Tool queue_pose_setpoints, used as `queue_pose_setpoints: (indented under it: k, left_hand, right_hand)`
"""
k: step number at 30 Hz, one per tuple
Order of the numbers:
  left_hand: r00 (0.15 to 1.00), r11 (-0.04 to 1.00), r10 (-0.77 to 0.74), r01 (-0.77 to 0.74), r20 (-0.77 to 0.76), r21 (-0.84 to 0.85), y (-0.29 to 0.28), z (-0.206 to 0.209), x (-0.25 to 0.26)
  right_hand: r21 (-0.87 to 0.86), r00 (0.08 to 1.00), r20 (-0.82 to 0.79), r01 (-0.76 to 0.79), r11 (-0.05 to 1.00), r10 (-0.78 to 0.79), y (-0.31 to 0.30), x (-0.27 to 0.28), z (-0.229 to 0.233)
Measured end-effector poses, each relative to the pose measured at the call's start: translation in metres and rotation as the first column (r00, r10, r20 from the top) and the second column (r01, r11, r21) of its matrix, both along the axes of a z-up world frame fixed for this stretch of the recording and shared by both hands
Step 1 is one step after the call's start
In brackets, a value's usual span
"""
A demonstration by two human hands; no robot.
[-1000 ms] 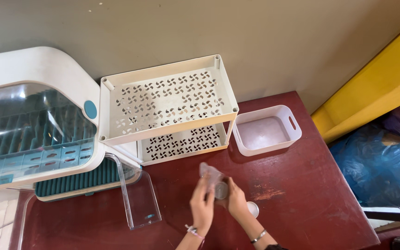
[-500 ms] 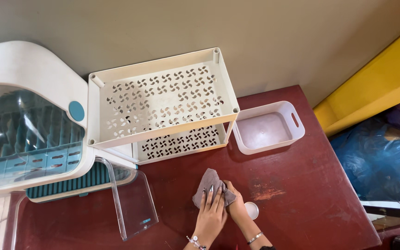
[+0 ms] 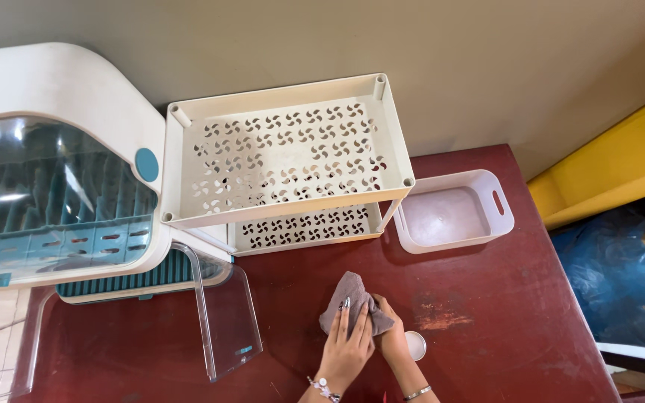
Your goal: The person wipes a maroon tabletop with a gray cloth, repeatedly cleaning the same area. A small white plastic tray and a two-tiered white plastic rack are present on the table. The person also handles a small cylindrical container, wiping it with the cloth.
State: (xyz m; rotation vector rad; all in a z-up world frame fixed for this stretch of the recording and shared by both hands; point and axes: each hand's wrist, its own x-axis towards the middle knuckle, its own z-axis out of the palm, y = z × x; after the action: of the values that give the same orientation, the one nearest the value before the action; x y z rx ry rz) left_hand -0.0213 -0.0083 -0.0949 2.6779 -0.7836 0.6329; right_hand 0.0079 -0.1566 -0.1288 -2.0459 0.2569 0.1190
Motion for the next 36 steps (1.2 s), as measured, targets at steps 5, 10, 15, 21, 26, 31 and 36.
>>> queue_pose_setpoints:
  k: [5, 10, 15, 21, 26, 31, 36]
  left_hand:
    - [0.999, 0.999, -0.046, 0.046, 0.026, 0.008, 0.013, -0.001, -0.001]
    - [0.998, 0.999, 0.010, -0.013, -0.059, -0.052, 0.009, 0.007, -0.006]
    - [0.994, 0.998, 0.045, -0.049, -0.103, -0.044, 0.002, 0.013, 0.003]
    - [0.983, 0.991, 0.110, -0.120, -0.150, -0.057, -0.010, 0.015, 0.004]
    - [0.980, 0.991, 0.109, -0.119, -0.167, -0.054, -0.008, 0.004, -0.013]
    - [0.982, 0.983, 0.147, -0.159, -0.121, -0.095, -0.011, -0.001, -0.023]
    - [0.967, 0.977, 0.158, -0.182, -0.198, -0.110, -0.015, 0.000, -0.013]
  right_hand:
    - [-0.069, 0.994, 0.093, -0.050, 0.996, 0.057, 0.000, 0.001, 0.008]
    - [-0.032, 0.994, 0.086, -0.061, 0.998, 0.064, 0.000, -0.001, 0.019]
    - [-0.030, 0.996, 0.057, -0.061, 0.998, 0.062, 0.000, -0.001, 0.020]
    - [-0.018, 0.997, 0.059, -0.053, 0.998, 0.054, 0.000, 0.003, 0.019]
    - [-0.093, 0.992, 0.082, -0.091, 0.992, 0.098, -0.006, 0.000, 0.013]
    - [-0.177, 0.994, 0.037, -0.097, 0.979, 0.105, -0.003, 0.003, 0.014]
    - [-0.147, 0.990, 0.081, -0.099, 0.984, 0.112, -0.004, 0.001, 0.018]
